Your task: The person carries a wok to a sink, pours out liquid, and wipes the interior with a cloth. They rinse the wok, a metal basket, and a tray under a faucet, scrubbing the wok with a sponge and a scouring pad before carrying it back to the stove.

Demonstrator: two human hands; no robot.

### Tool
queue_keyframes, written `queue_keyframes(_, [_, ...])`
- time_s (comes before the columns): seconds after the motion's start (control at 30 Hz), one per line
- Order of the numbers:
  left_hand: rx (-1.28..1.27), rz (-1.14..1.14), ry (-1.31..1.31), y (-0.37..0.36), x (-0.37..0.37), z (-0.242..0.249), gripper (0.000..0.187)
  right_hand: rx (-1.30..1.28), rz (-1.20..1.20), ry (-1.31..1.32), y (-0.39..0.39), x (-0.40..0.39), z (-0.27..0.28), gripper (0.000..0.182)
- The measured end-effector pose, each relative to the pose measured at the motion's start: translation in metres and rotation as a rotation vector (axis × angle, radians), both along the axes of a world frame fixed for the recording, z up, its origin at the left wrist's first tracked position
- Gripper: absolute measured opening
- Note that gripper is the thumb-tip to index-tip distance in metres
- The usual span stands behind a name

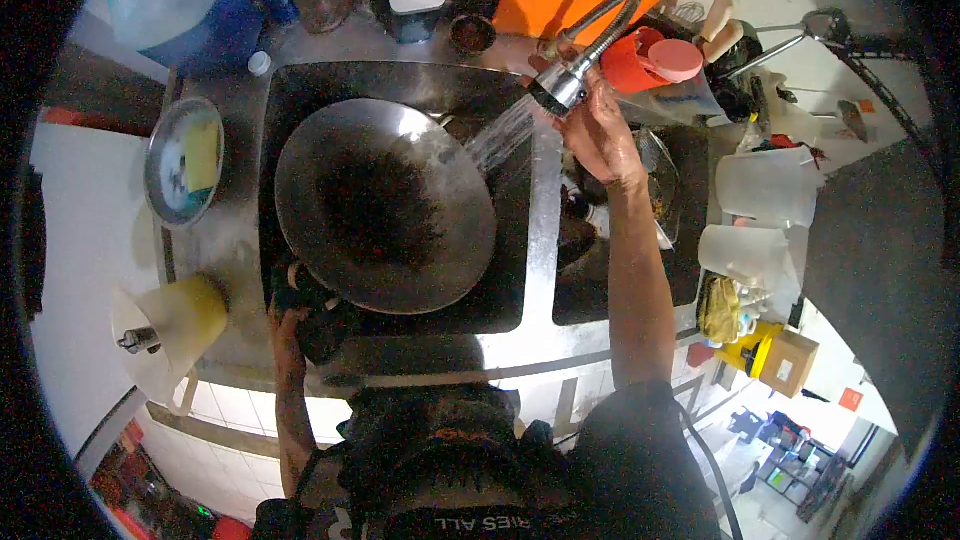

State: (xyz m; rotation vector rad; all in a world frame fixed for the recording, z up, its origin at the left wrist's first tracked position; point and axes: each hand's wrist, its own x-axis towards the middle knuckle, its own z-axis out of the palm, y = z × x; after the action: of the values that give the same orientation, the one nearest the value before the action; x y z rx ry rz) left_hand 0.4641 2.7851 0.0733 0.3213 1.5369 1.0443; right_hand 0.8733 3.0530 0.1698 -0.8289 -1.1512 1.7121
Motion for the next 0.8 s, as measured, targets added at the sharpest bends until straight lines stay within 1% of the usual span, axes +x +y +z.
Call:
queue_keyframes(0.13, [-0.006, 0.019, -0.002, 0.001, 0.003, 0.002, 0.075, -0.013, -0.023, 0.017, 0.001, 0.0, -0.005, 0.084])
queue_keyframes(0.2, [-0.052, 0.071, 0.033, -0.001, 0.004, 0.006, 0.075, -0.024, -0.028, 0.037, 0.0, -0.001, -0.006, 0.083])
queue_keyframes(0.3, [-0.045, 0.017, 0.071, -0.005, -0.001, -0.003, 0.074, -0.036, -0.046, 0.049, -0.002, -0.003, -0.006, 0.082])
queue_keyframes(0.43, [-0.068, 0.029, 0.076, -0.004, 0.001, 0.001, 0.074, -0.008, -0.029, 0.082, 0.0, 0.001, -0.014, 0.073])
queue_keyframes(0.53, [-0.038, 0.004, 0.074, -0.003, 0.002, 0.003, 0.074, -0.006, -0.036, 0.109, 0.0, 0.003, -0.019, 0.069])
queue_keyframes(0.57, [-0.059, 0.035, 0.069, -0.003, 0.004, 0.004, 0.073, -0.009, -0.036, 0.122, 0.001, 0.004, -0.021, 0.067])
queue_keyframes(0.63, [-0.08, 0.067, 0.064, -0.003, 0.004, 0.003, 0.072, 0.003, -0.032, 0.142, 0.004, 0.005, -0.026, 0.067])
queue_keyframes(0.7, [-0.04, 0.03, 0.048, -0.005, 0.001, -0.001, 0.071, 0.016, -0.028, 0.163, 0.004, 0.004, -0.029, 0.067])
queue_keyframes(0.8, [-0.049, 0.019, 0.05, -0.005, 0.0, 0.0, 0.071, -0.011, -0.059, 0.228, -0.001, -0.003, -0.029, 0.065])
